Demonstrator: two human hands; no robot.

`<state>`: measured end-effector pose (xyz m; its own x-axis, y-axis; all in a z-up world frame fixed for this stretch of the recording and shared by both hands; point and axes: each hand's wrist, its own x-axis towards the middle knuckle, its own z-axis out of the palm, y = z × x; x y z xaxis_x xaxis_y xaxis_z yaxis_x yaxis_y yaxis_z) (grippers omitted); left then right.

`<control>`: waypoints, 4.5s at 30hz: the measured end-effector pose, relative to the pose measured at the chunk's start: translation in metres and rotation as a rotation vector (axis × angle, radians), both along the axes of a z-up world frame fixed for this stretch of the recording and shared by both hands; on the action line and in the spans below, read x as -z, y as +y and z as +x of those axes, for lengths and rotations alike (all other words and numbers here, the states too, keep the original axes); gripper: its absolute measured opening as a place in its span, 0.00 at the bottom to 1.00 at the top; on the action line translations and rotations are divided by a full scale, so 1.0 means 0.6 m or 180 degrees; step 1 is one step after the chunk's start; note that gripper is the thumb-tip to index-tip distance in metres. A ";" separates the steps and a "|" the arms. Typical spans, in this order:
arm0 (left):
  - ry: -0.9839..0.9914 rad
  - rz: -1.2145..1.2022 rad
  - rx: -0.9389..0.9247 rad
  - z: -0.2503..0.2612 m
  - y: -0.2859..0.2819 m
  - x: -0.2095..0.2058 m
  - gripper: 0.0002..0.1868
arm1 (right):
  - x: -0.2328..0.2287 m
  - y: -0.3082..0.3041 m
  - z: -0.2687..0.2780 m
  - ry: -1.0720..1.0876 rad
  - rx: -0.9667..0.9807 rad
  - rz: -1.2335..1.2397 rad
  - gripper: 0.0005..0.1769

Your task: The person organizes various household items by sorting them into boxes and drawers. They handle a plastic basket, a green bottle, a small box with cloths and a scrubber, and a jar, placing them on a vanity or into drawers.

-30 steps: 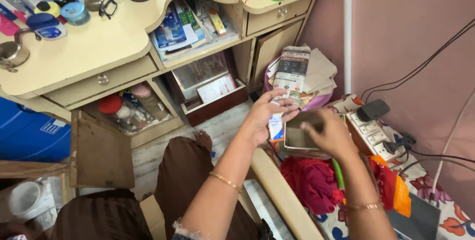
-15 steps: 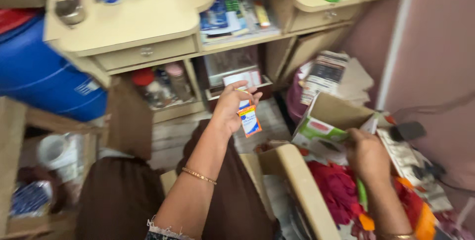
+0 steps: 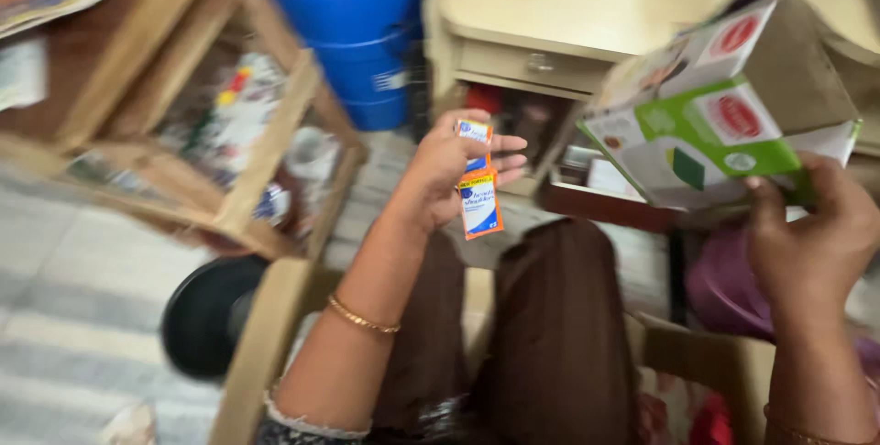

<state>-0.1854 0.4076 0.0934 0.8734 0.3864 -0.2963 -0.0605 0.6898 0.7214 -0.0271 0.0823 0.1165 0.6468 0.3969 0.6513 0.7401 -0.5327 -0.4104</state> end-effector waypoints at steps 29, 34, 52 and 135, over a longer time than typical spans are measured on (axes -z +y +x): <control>0.1300 0.0274 -0.2750 -0.994 0.000 0.299 0.67 | 0.227 0.561 -0.814 0.4716 -0.2566 -0.2598 0.16; 0.1501 -0.0333 -0.2464 -0.984 -0.062 0.353 0.63 | 0.265 0.554 -0.811 0.4899 -0.1871 -0.3487 0.19; 0.5033 0.2564 -0.0651 -0.882 -0.069 0.466 0.65 | 0.205 0.566 -0.773 0.3738 -0.2938 -0.1151 0.27; -0.1936 0.3662 0.0429 -0.032 -0.295 -0.172 0.25 | 0.071 -0.139 -0.234 0.0624 -0.0282 -0.0011 0.27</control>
